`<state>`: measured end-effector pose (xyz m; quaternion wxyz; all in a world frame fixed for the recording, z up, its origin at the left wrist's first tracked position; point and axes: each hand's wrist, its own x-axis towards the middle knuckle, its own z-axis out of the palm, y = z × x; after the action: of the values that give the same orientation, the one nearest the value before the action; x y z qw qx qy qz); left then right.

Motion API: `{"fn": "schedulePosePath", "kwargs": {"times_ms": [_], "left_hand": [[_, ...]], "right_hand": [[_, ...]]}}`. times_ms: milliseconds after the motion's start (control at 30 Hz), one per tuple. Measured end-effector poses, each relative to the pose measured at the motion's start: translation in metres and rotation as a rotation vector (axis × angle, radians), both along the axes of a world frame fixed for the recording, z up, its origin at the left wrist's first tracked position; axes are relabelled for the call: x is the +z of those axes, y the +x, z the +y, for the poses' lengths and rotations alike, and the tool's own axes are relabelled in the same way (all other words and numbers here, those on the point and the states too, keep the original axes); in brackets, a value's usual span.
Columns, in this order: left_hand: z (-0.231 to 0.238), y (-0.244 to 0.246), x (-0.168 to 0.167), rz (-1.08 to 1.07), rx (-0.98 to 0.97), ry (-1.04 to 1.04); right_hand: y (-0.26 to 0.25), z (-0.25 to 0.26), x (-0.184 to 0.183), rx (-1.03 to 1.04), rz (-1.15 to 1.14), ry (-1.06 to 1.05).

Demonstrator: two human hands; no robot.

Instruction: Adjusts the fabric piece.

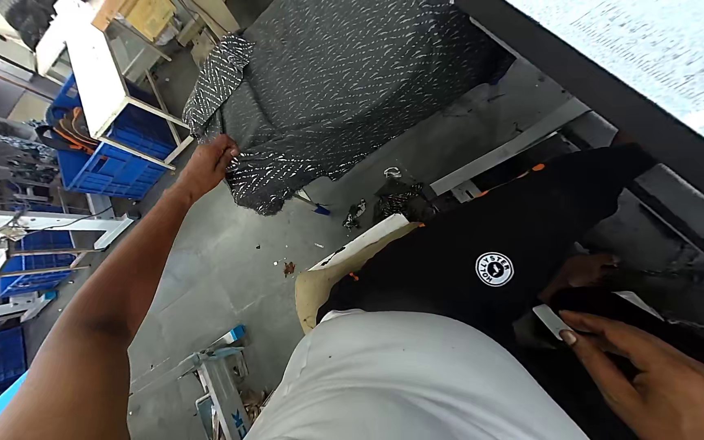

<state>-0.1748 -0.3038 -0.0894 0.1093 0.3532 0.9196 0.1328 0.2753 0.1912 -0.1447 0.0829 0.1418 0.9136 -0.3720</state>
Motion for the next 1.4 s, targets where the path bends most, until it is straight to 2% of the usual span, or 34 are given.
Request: {"fn": "schedulePosePath", "kwargs": {"times_ms": [100, 133, 200, 233, 300, 400, 533, 600, 667, 767, 833, 900, 967, 1033, 1100, 1133, 1200, 1233, 1333, 1400], "left_hand": [[-0.001, 0.008, 0.000, -0.043, -0.283, -0.118], [0.000, 0.009, 0.003, -0.037, -0.252, -0.117], [0.005, 0.008, 0.008, 0.010, -0.007, -0.048], [0.009, 0.007, 0.006, 0.001, 0.050, -0.044], [0.015, 0.014, -0.001, -0.076, 0.040, -0.069], [0.014, 0.008, 0.007, -0.118, 0.169, -0.016], [0.003, 0.004, 0.008, -0.132, 0.218, -0.009], [0.009, 0.001, 0.005, -0.162, 0.171, -0.030], [0.011, 0.006, 0.000, -0.221, 0.109, -0.041], [0.006, 0.000, -0.005, -0.238, 0.145, 0.032], [-0.005, 0.006, -0.016, -0.217, 0.182, 0.012], [-0.017, 0.017, -0.023, -0.090, 0.270, 0.023], [-0.027, 0.038, -0.035, 0.065, 0.467, 0.124], [-0.036, 0.064, -0.058, 0.012, 0.839, 0.347], [-0.035, 0.088, -0.094, -0.406, 1.265, 0.671], [-0.035, 0.098, -0.114, -0.671, 1.373, 0.789], [-0.031, 0.104, -0.152, -1.047, 1.368, 0.955], [-0.024, 0.097, -0.163, -1.105, 1.330, 1.050], [0.001, 0.073, -0.159, -0.930, 1.344, 1.362], [-0.008, 0.056, -0.150, -0.719, 1.315, 1.495]], "right_hand": [[0.001, -0.002, -0.002, -0.005, -0.025, 0.012], [0.001, -0.003, -0.003, 0.003, -0.021, 0.012], [-0.002, -0.002, -0.006, 0.009, 0.002, 0.022], [-0.003, -0.002, -0.007, 0.014, 0.014, 0.034], [-0.007, 0.001, -0.005, 0.037, 0.027, 0.052], [-0.009, 0.004, -0.003, 0.024, 0.049, 0.063], [-0.007, 0.005, -0.004, 0.021, 0.036, 0.034], [-0.009, 0.005, -0.006, 0.044, 0.044, 0.048], [-0.016, 0.002, -0.010, 0.076, 0.100, 0.085], [-0.035, -0.002, -0.009, 0.094, 0.188, 0.129], [-0.049, -0.006, -0.004, 0.104, 0.213, 0.142], [-0.061, -0.010, -0.001, 0.116, 0.223, 0.137], [-0.068, -0.013, 0.002, 0.120, 0.230, 0.120], [-0.070, -0.015, 0.003, 0.126, 0.229, 0.082], [-0.070, -0.013, 0.001, 0.138, 0.208, 0.040], [-0.070, -0.012, -0.001, 0.152, 0.186, 0.019], [-0.069, -0.012, -0.001, 0.191, 0.134, 0.004], [-0.069, -0.013, 0.002, 0.203, 0.107, 0.007], [-0.068, -0.013, 0.017, 0.206, 0.030, 0.018], [-0.069, -0.014, 0.025, 0.189, -0.001, 0.007]]}}
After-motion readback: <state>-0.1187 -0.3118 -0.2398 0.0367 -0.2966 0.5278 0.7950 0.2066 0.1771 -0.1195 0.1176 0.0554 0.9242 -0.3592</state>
